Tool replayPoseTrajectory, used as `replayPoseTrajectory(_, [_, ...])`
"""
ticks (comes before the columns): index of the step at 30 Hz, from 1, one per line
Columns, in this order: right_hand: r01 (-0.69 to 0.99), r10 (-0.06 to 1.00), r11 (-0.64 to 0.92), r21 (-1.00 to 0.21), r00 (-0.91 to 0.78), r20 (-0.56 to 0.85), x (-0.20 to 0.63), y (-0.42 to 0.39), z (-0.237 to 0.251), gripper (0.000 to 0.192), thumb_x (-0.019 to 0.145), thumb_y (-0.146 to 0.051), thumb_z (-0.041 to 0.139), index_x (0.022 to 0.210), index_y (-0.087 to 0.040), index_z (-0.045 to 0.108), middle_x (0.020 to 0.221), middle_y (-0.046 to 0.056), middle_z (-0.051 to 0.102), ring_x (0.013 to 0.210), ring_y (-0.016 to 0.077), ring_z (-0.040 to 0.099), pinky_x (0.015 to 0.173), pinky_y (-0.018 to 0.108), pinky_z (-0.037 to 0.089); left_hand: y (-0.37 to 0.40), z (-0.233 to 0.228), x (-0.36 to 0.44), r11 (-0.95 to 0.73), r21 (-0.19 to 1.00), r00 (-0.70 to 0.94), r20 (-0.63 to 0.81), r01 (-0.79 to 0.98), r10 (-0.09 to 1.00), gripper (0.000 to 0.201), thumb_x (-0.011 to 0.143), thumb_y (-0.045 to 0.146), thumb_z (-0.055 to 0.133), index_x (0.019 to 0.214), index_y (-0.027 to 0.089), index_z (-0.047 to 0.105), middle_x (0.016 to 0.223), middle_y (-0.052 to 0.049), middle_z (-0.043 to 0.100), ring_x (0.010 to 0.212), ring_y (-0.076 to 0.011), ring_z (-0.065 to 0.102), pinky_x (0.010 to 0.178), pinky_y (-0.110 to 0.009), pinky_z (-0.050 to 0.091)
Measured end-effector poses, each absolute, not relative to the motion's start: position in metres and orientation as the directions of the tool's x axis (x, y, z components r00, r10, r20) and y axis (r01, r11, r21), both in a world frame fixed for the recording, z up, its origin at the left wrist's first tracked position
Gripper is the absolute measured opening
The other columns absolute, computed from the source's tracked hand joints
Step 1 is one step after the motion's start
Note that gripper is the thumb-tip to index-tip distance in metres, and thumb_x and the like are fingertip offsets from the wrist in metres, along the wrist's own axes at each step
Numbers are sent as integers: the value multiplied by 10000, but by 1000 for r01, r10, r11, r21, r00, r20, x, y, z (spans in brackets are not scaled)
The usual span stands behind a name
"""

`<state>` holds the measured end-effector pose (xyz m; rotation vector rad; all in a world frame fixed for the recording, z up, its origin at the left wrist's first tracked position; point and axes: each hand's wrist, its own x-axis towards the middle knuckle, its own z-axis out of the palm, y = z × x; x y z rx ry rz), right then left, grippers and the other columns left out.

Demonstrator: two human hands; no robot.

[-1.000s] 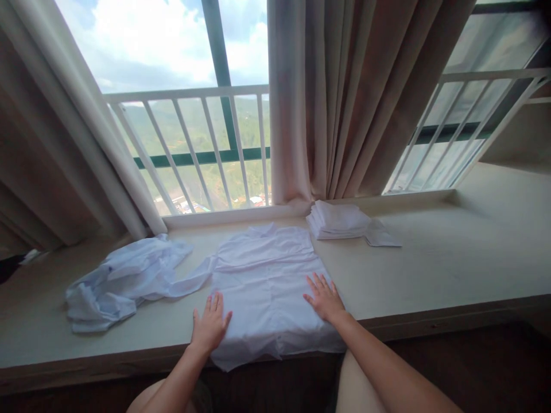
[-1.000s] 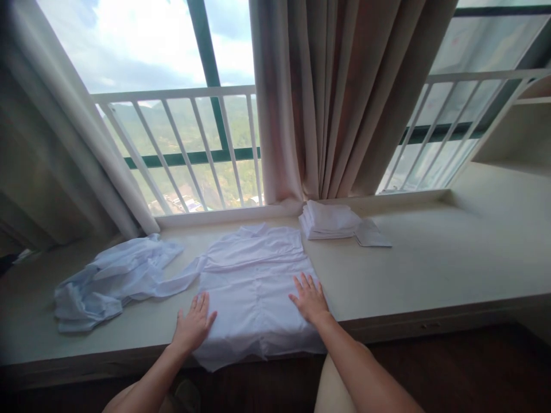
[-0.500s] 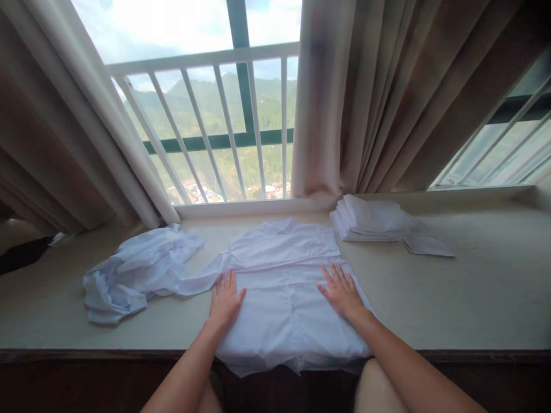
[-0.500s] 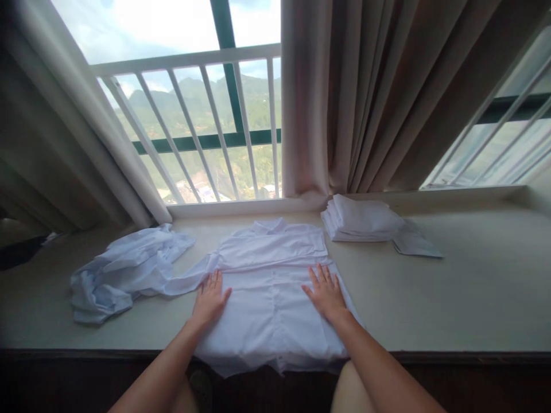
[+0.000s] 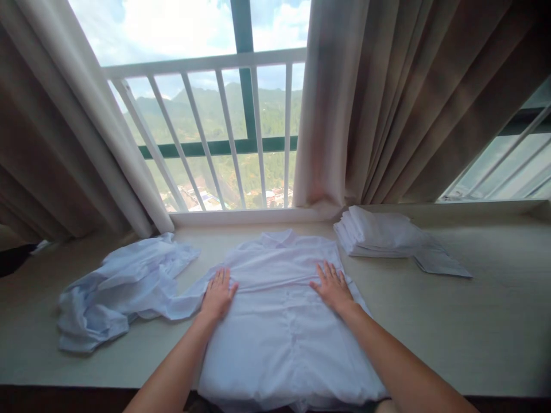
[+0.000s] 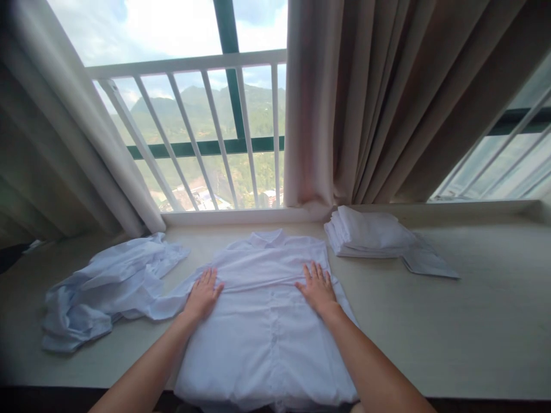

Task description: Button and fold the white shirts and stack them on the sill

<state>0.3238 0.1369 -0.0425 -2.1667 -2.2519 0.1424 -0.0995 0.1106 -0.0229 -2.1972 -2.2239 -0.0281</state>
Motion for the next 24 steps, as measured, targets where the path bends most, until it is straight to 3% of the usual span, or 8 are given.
replayPoseTrajectory(3, [994, 998, 64, -93, -63, 13, 305, 154, -27, 803, 993, -691, 224, 1613, -182, 267, 1694, 145, 175, 1563, 348, 90, 1226, 582, 22, 130, -14, -88, 94, -17, -93, 76, 995, 993, 730, 1024, 481, 341, 1584, 17, 276, 1645, -269, 239, 1542, -377, 211, 1207, -522, 264])
replayPoseTrajectory(6, [981, 987, 153, -121, -144, 76, 283, 186, -11, 764, 1002, -679, 203, 1624, -235, 218, 1713, 95, 105, 1572, 307, 29, 1222, 583, -25, 165, 4, -60, 10, 6, -11, 182, 1000, 983, 642, 1020, 390, 359, 1601, 126, 291, 1681, -213, 167, 1562, -367, 132, 1198, -551, 264])
replayPoseTrajectory(9, [985, 995, 93, -146, -98, -27, 284, 215, -12, 739, 1005, -667, 231, 1625, -265, 209, 1717, 91, 78, 1573, 319, 18, 1212, 603, -25, 194, 7, -49, -127, 30, 123, 95, 991, 988, 577, 1032, 403, 325, 1589, 252, 340, 1698, -101, 178, 1570, -319, 131, 1212, -569, 229])
replayPoseTrajectory(13, [989, 990, -10, -148, -11, -141, 315, 229, -32, 758, 1001, -674, 212, 1635, -262, 148, 1718, 99, 56, 1574, 309, 11, 1209, 607, 1, 208, -13, -69, -97, 42, 98, -26, 994, 995, 642, 1032, 519, 278, 1606, 232, 289, 1685, -90, 231, 1559, -317, 181, 1220, -587, 198])
replayPoseTrajectory(17, [990, 993, -20, -137, 4, -120, 312, 242, -34, 819, 979, -720, 180, 1637, -233, 143, 1714, 118, 78, 1561, 368, 16, 1187, 658, -27, 221, -16, -67, -54, 43, 55, -24, 998, 998, 624, 1028, 456, 294, 1606, 222, 289, 1680, -97, 252, 1553, -343, 189, 1198, -636, 214])
replayPoseTrajectory(20, [980, 991, 120, -158, -128, -44, 278, 264, -21, 784, 985, -715, 171, 1638, -290, 91, 1723, 58, 6, 1562, 351, -55, 1178, 673, -69, 247, -3, -33, -177, 57, 173, 71, 983, 982, 604, 1030, 397, 298, 1615, 251, 257, 1685, -74, 244, 1568, -319, 134, 1203, -647, 177])
replayPoseTrajectory(22, [959, 973, 212, -189, -225, -51, 256, 280, -15, 759, 987, -716, 168, 1634, -333, 66, 1724, 23, -35, 1565, 323, -87, 1185, 660, -73, 269, 1, -5, -288, 82, 281, 84, 954, 956, 604, 1036, 439, 299, 1617, 283, 245, 1696, -44, 212, 1574, -301, 105, 1215, -621, 170])
replayPoseTrajectory(24, [954, 968, 204, -219, -230, -101, 243, 294, -15, 778, 980, -732, 174, 1634, -326, 64, 1724, 45, -40, 1565, 328, -84, 1188, 655, -64, 289, -2, 15, -324, 106, 321, 52, 940, 946, 634, 1034, 505, 295, 1621, 274, 233, 1699, -49, 196, 1577, -301, 86, 1220, -605, 173])
